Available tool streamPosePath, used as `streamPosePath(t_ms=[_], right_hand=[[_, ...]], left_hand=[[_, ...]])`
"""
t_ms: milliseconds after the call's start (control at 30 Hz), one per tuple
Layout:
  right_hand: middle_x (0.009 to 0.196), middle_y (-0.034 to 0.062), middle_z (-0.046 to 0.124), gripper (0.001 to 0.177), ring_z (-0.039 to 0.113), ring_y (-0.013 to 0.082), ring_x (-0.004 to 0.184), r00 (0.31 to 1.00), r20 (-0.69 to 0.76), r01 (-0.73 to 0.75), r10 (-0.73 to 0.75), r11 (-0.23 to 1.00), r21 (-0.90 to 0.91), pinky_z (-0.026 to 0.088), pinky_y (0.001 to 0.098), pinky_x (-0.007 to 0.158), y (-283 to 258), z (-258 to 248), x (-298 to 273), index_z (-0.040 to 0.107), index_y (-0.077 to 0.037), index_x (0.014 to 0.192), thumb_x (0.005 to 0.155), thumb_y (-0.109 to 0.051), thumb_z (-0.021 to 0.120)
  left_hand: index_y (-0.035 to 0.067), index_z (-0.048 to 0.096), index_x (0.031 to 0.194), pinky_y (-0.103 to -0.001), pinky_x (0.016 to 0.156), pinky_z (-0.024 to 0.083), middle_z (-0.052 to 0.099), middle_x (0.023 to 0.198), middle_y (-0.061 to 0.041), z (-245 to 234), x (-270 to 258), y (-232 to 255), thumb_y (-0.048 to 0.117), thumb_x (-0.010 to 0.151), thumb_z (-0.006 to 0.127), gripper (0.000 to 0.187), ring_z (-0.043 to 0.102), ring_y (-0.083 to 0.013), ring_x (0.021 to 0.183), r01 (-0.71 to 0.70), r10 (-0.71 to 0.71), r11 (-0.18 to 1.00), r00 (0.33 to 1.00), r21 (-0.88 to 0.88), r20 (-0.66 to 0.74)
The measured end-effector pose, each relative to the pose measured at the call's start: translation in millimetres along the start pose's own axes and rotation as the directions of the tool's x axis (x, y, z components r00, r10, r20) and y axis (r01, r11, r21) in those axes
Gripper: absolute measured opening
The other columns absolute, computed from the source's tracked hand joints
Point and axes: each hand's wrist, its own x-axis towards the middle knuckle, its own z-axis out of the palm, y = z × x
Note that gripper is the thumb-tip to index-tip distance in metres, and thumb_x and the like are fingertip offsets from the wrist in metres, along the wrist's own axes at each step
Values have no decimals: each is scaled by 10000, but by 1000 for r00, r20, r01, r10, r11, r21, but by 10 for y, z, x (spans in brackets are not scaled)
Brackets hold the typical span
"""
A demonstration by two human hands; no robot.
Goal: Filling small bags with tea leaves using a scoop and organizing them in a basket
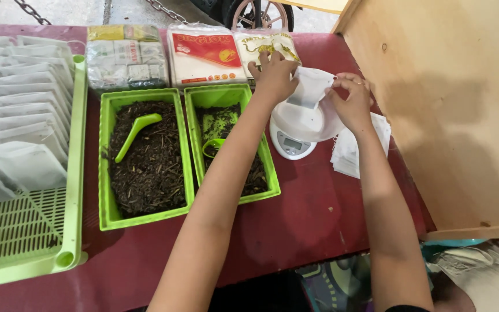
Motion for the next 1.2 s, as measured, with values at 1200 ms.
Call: streamPosePath(t_ms=[1200], right_hand=[[1255, -69, 656, 108, 496, 260, 1256, 853, 163, 429, -495, 845, 321, 275, 623, 962, -3449, 1158, -557, 754, -193, 947, 950, -301, 755]], left_hand=[[268, 696, 929, -570, 896, 293, 599, 1257, -52, -2943, -2317, -2123, 414, 857, 691, 163, 392, -358, 1265, 206, -192, 979, 924, 7, -330]])
